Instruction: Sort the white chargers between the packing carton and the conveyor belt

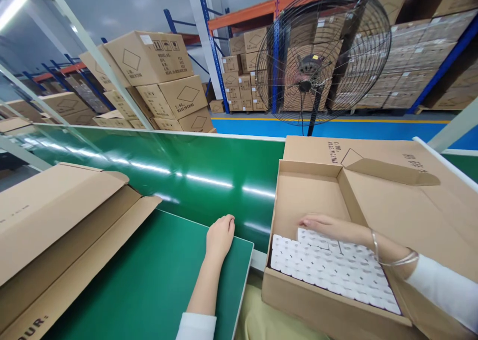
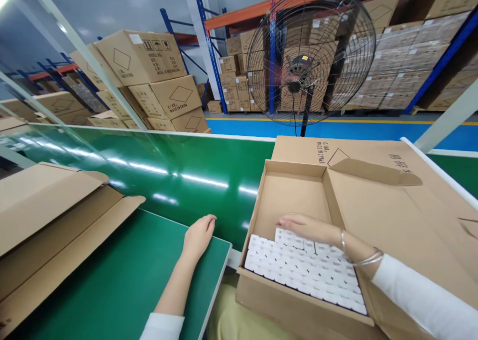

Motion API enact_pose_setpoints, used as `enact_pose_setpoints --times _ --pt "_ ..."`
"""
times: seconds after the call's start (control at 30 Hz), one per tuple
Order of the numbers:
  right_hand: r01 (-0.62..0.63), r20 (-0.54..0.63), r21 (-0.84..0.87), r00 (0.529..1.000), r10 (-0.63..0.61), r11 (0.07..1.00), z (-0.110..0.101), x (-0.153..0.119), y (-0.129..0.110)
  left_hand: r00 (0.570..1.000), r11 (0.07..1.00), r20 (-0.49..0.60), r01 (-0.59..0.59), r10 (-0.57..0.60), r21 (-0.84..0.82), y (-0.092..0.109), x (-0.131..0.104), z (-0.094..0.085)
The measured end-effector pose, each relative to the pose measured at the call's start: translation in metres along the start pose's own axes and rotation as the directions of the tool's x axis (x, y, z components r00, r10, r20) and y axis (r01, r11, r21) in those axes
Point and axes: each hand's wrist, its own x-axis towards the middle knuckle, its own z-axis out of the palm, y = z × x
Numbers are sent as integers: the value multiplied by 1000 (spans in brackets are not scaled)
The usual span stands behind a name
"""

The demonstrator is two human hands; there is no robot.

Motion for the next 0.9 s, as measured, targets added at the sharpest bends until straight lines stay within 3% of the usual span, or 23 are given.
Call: enact_pose_setpoints --times 0.17,0.4,0.63,0.9 --pt "103 63 27 993 -104 994 10 13 -14 1000 1000 2 3 -3 4 -1 0 1" --pt "84 133 40 987 -88 996 6 7 -18 1000 1000 7 9 -9 3 0 1 0" --pt "-56 100 32 994 53 998 5 0 -16 1000 1000 0 -2 2 1 0 1 0" --pt "-243 45 -34 969 244 969 -10 -22 2 1000 1000 -16 -12 12 1 -2 1 3"
